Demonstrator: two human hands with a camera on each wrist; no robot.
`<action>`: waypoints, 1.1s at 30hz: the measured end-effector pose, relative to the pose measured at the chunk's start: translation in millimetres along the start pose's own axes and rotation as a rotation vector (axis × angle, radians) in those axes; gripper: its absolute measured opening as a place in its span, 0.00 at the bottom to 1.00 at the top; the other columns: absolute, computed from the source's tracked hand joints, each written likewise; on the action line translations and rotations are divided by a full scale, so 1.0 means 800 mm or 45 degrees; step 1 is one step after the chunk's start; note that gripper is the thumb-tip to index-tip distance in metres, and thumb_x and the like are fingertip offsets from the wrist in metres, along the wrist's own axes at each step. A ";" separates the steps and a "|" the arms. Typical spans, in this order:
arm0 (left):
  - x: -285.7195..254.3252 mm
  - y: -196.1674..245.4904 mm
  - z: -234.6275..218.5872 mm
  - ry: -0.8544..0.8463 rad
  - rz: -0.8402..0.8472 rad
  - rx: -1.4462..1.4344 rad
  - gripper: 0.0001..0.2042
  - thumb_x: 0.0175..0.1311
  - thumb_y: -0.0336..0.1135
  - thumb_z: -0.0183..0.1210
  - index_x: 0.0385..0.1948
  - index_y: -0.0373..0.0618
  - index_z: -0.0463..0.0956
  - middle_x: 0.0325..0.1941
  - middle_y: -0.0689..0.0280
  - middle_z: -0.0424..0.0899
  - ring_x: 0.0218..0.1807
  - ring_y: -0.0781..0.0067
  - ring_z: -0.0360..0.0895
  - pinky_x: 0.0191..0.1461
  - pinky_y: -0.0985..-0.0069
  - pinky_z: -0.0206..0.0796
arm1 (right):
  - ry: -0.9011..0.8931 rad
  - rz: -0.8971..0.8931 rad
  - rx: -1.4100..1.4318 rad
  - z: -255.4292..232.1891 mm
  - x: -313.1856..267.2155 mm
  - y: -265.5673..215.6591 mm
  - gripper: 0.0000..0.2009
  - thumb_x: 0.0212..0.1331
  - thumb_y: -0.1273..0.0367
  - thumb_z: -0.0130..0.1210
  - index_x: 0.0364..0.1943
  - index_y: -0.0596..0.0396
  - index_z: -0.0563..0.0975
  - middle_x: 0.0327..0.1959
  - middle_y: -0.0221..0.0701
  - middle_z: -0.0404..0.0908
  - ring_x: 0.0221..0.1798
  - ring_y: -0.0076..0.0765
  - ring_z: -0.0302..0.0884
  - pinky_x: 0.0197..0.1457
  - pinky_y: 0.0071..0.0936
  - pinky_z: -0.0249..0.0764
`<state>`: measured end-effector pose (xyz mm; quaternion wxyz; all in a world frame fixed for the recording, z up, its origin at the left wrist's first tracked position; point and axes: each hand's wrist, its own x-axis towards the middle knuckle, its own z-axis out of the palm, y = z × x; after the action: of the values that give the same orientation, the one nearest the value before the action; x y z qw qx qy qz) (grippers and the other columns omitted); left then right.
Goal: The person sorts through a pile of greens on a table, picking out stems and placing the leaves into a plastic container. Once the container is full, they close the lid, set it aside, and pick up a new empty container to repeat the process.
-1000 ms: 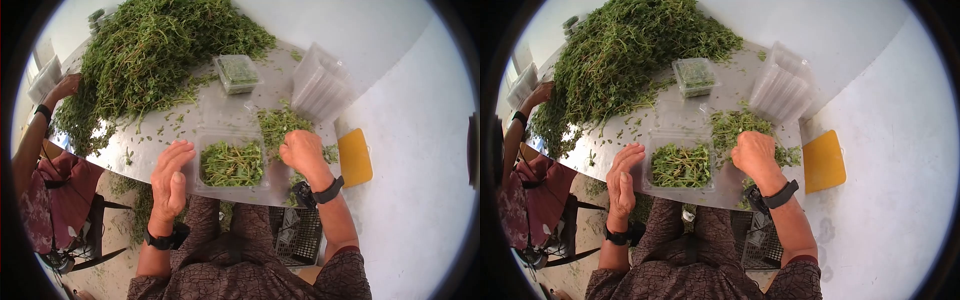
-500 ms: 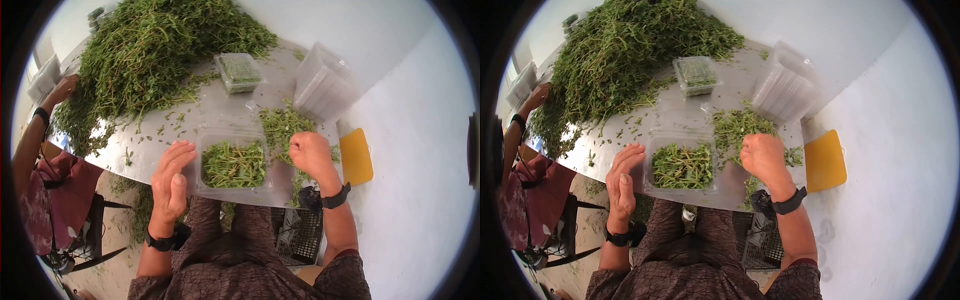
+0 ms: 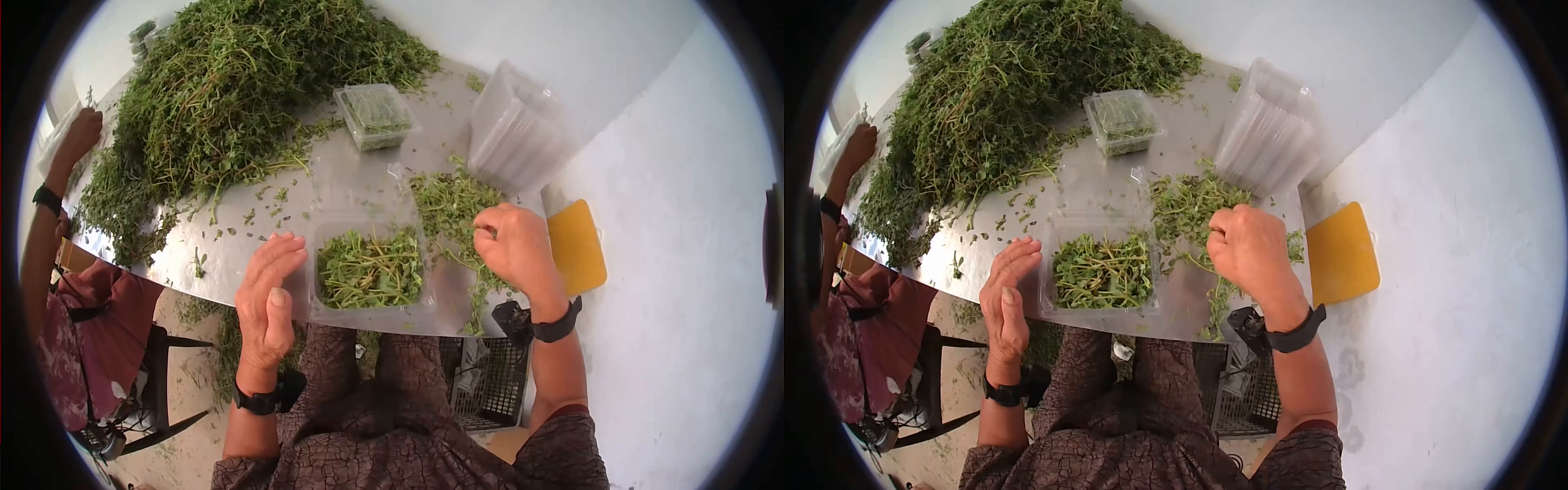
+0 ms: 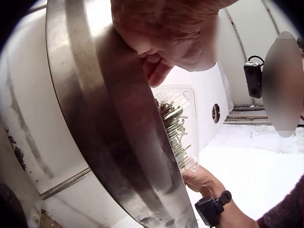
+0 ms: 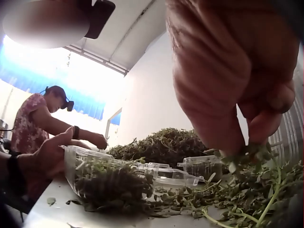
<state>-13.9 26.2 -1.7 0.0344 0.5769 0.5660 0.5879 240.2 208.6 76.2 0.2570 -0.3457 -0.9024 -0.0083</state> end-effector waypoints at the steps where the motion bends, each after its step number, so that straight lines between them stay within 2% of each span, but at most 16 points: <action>1: 0.001 -0.001 0.001 0.011 0.010 -0.008 0.29 0.73 0.52 0.36 0.44 0.33 0.80 0.52 0.52 0.81 0.60 0.47 0.74 0.71 0.53 0.56 | 0.000 0.006 -0.003 -0.002 -0.004 -0.002 0.07 0.43 0.71 0.54 0.14 0.58 0.72 0.16 0.43 0.72 0.22 0.56 0.72 0.27 0.46 0.69; 3: 0.001 -0.001 0.001 0.009 0.013 -0.007 0.29 0.73 0.52 0.36 0.44 0.33 0.80 0.52 0.51 0.81 0.60 0.47 0.74 0.71 0.53 0.57 | -0.228 0.047 0.056 -0.004 -0.014 -0.007 0.06 0.43 0.72 0.54 0.16 0.57 0.73 0.16 0.43 0.71 0.24 0.55 0.73 0.28 0.46 0.69; 4: 0.000 -0.001 0.000 0.009 0.014 -0.003 0.29 0.74 0.52 0.36 0.44 0.33 0.80 0.52 0.51 0.81 0.60 0.48 0.74 0.71 0.53 0.57 | -0.231 0.043 0.057 -0.005 -0.017 -0.010 0.06 0.43 0.72 0.54 0.16 0.57 0.73 0.16 0.43 0.71 0.24 0.55 0.73 0.28 0.46 0.69; 5: 0.000 -0.002 -0.001 0.013 0.010 0.001 0.29 0.74 0.52 0.36 0.44 0.33 0.80 0.52 0.51 0.81 0.60 0.48 0.74 0.71 0.53 0.57 | -0.366 0.089 -0.003 -0.005 -0.020 -0.013 0.04 0.45 0.71 0.55 0.22 0.56 0.77 0.21 0.42 0.75 0.27 0.53 0.76 0.31 0.43 0.72; 6: 0.001 -0.002 -0.001 0.006 0.016 -0.001 0.28 0.73 0.52 0.37 0.44 0.33 0.80 0.52 0.51 0.81 0.60 0.48 0.74 0.71 0.53 0.57 | -0.500 0.133 -0.063 -0.004 -0.022 -0.015 0.06 0.47 0.70 0.57 0.28 0.55 0.82 0.26 0.41 0.80 0.30 0.50 0.79 0.35 0.40 0.74; 7: 0.001 -0.002 -0.001 -0.003 0.023 -0.003 0.28 0.73 0.51 0.37 0.44 0.33 0.80 0.52 0.51 0.81 0.60 0.48 0.74 0.71 0.53 0.57 | -0.501 0.128 -0.060 -0.002 -0.025 -0.016 0.06 0.47 0.70 0.57 0.28 0.55 0.82 0.26 0.41 0.80 0.30 0.50 0.79 0.35 0.40 0.74; 9: 0.001 0.000 -0.001 0.000 0.020 0.002 0.28 0.73 0.50 0.37 0.44 0.33 0.80 0.52 0.51 0.81 0.60 0.47 0.74 0.71 0.53 0.57 | -0.343 -0.005 -0.152 0.006 -0.029 -0.014 0.06 0.45 0.71 0.57 0.27 0.58 0.80 0.24 0.41 0.79 0.29 0.51 0.78 0.34 0.41 0.74; 16: 0.001 0.000 -0.002 -0.011 0.022 0.007 0.27 0.72 0.49 0.38 0.44 0.33 0.79 0.51 0.50 0.81 0.59 0.47 0.74 0.70 0.53 0.57 | -0.289 -0.128 -0.262 0.021 -0.029 -0.017 0.04 0.42 0.72 0.55 0.20 0.58 0.74 0.20 0.40 0.74 0.26 0.52 0.76 0.31 0.45 0.72; 19: 0.001 -0.002 -0.001 -0.005 0.022 -0.015 0.26 0.72 0.49 0.39 0.44 0.32 0.79 0.51 0.50 0.81 0.59 0.46 0.74 0.70 0.53 0.58 | -0.228 -0.110 -0.229 0.016 -0.030 -0.010 0.03 0.42 0.73 0.55 0.19 0.57 0.73 0.19 0.41 0.74 0.25 0.51 0.75 0.29 0.45 0.71; 21: 0.002 0.000 0.000 0.006 0.027 -0.014 0.26 0.72 0.49 0.40 0.44 0.32 0.79 0.51 0.50 0.81 0.59 0.46 0.74 0.70 0.53 0.58 | -0.104 -0.104 -0.123 0.008 -0.030 0.000 0.03 0.42 0.75 0.56 0.21 0.59 0.74 0.18 0.38 0.76 0.22 0.48 0.75 0.25 0.39 0.70; 22: 0.002 0.001 -0.001 0.009 0.034 -0.014 0.25 0.72 0.48 0.40 0.43 0.32 0.79 0.51 0.50 0.81 0.59 0.46 0.74 0.69 0.53 0.58 | -0.109 -0.114 -0.111 0.002 -0.029 0.000 0.03 0.42 0.75 0.56 0.21 0.59 0.74 0.18 0.38 0.76 0.22 0.48 0.75 0.25 0.39 0.70; 24: 0.001 -0.001 -0.001 -0.002 0.018 -0.008 0.26 0.72 0.49 0.39 0.44 0.33 0.79 0.52 0.50 0.81 0.60 0.47 0.73 0.70 0.53 0.58 | -0.017 0.079 0.063 -0.014 -0.026 -0.006 0.02 0.46 0.77 0.54 0.23 0.59 0.73 0.15 0.36 0.74 0.16 0.41 0.70 0.21 0.34 0.64; 25: 0.001 -0.002 -0.001 -0.018 0.015 -0.015 0.27 0.72 0.50 0.37 0.45 0.34 0.79 0.53 0.50 0.80 0.62 0.48 0.72 0.70 0.54 0.57 | -0.024 0.068 0.080 -0.021 -0.023 -0.011 0.02 0.46 0.77 0.54 0.23 0.59 0.73 0.15 0.36 0.74 0.16 0.41 0.70 0.21 0.34 0.64; 27: 0.000 -0.002 0.000 -0.009 0.011 -0.014 0.27 0.72 0.50 0.37 0.45 0.34 0.79 0.53 0.50 0.80 0.61 0.48 0.73 0.70 0.54 0.57 | -0.130 0.430 0.457 -0.033 -0.017 -0.022 0.02 0.51 0.78 0.54 0.26 0.60 0.73 0.15 0.35 0.72 0.14 0.33 0.66 0.21 0.31 0.62; 31: 0.001 -0.002 0.001 -0.003 0.021 -0.023 0.28 0.72 0.51 0.37 0.44 0.34 0.79 0.52 0.51 0.81 0.61 0.49 0.73 0.70 0.53 0.57 | -0.145 0.359 0.622 -0.040 0.005 -0.062 0.02 0.55 0.77 0.56 0.29 0.59 0.74 0.14 0.34 0.70 0.16 0.27 0.65 0.22 0.29 0.63; 33: 0.001 -0.003 0.001 -0.003 0.020 -0.020 0.28 0.72 0.51 0.37 0.44 0.34 0.79 0.52 0.51 0.81 0.61 0.49 0.73 0.70 0.53 0.57 | -0.139 0.081 0.599 -0.037 0.018 -0.091 0.03 0.54 0.77 0.56 0.32 0.58 0.75 0.17 0.36 0.74 0.18 0.34 0.71 0.24 0.32 0.67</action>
<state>-14.6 28.2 -2.9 0.0348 0.5817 0.5569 0.5919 199.0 156.6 120.3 0.2814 -0.3045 -0.8807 0.2289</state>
